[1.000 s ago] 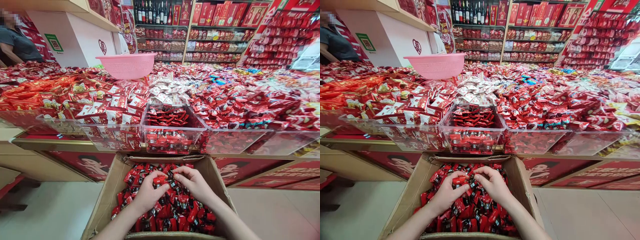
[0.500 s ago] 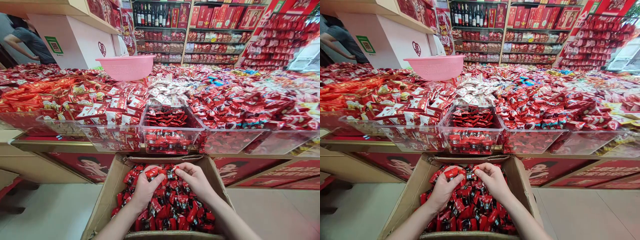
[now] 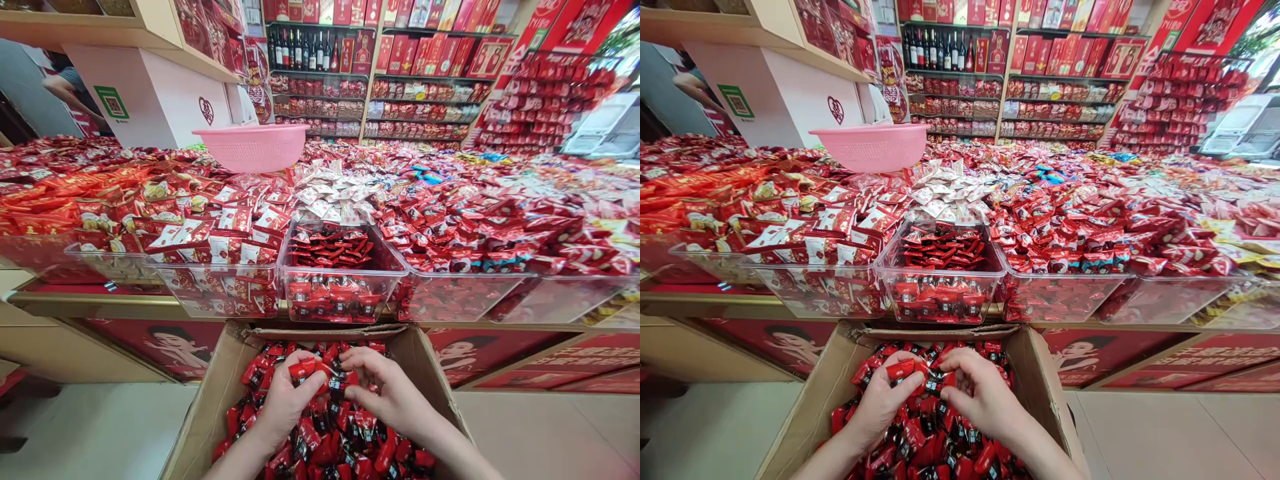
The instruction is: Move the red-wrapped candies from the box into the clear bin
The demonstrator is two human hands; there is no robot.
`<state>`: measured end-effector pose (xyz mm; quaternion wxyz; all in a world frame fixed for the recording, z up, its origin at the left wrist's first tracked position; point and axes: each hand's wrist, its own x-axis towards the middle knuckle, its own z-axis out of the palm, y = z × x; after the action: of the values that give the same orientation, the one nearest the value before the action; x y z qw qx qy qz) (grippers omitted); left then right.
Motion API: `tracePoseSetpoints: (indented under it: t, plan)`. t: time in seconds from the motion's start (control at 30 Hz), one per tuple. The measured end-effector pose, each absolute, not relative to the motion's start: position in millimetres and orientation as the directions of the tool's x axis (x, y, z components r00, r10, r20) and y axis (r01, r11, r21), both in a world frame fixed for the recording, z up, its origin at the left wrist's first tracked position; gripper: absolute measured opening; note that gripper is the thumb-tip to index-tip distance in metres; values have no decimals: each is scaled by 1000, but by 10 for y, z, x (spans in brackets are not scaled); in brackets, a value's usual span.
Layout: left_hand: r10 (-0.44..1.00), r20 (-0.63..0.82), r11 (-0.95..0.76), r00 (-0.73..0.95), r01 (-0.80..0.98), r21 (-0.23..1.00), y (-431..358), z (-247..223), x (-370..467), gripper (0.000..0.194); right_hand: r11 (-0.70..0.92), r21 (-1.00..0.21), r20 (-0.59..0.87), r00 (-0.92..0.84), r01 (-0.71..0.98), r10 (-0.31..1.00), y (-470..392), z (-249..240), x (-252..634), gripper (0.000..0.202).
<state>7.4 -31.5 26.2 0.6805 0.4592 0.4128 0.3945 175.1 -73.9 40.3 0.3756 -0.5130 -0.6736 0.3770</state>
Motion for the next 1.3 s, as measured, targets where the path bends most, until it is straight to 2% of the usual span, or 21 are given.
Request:
tracePoseSetpoints:
  t: [0.07,0.13,0.23,0.3,0.43,0.5,0.57,0.63,0.73,0.83,1.03,1.2,1.3]
  plan:
    - [900,-249,328,359,-178,928,-303,242,66,23,307,-821,166,-315,481,935,-785,532,1759,28]
    - [880,-294,385,373,-199,901,-296,219,55,26,387,-756,152,-433,528,889,-825,669,1762,32]
    - [849,-307,433,430,-233,871,-303,205,33,26,430,-732,130,-511,528,850,-858,803,1742,34]
    - [846,-276,422,457,-256,870,-315,215,21,26,385,-765,145,-445,516,884,-861,814,1704,29]
    - [841,-237,407,485,-282,869,-331,257,9,28,183,-824,70,-224,537,972,-820,810,1650,11]
    - [830,-246,432,500,-300,851,-330,275,-1,28,248,-787,138,-230,565,963,-765,940,1696,9]
    - [825,-237,446,513,-333,831,-323,285,-16,26,396,-685,299,-259,612,918,-673,1204,1804,11]
    - [821,-225,450,525,-352,821,-313,286,-30,23,493,-523,450,-266,695,853,-540,1548,1948,13]
    - [813,-246,454,527,-311,835,-292,268,-41,20,485,-265,538,-290,833,792,-277,2005,2139,15]
    - [813,-279,462,511,-276,843,-272,232,-46,20,444,-174,451,-329,879,829,5,2218,2224,22]
    - [829,-291,446,478,-251,859,-250,157,-68,20,463,-1,140,-459,886,878,387,2221,2208,22]
    - [829,-311,453,465,-233,860,-244,117,-65,21,498,36,-99,-493,866,865,540,2128,2184,26]
    - [823,-320,459,469,-218,861,-238,89,-66,22,487,60,-194,-468,872,862,588,2087,2174,26]
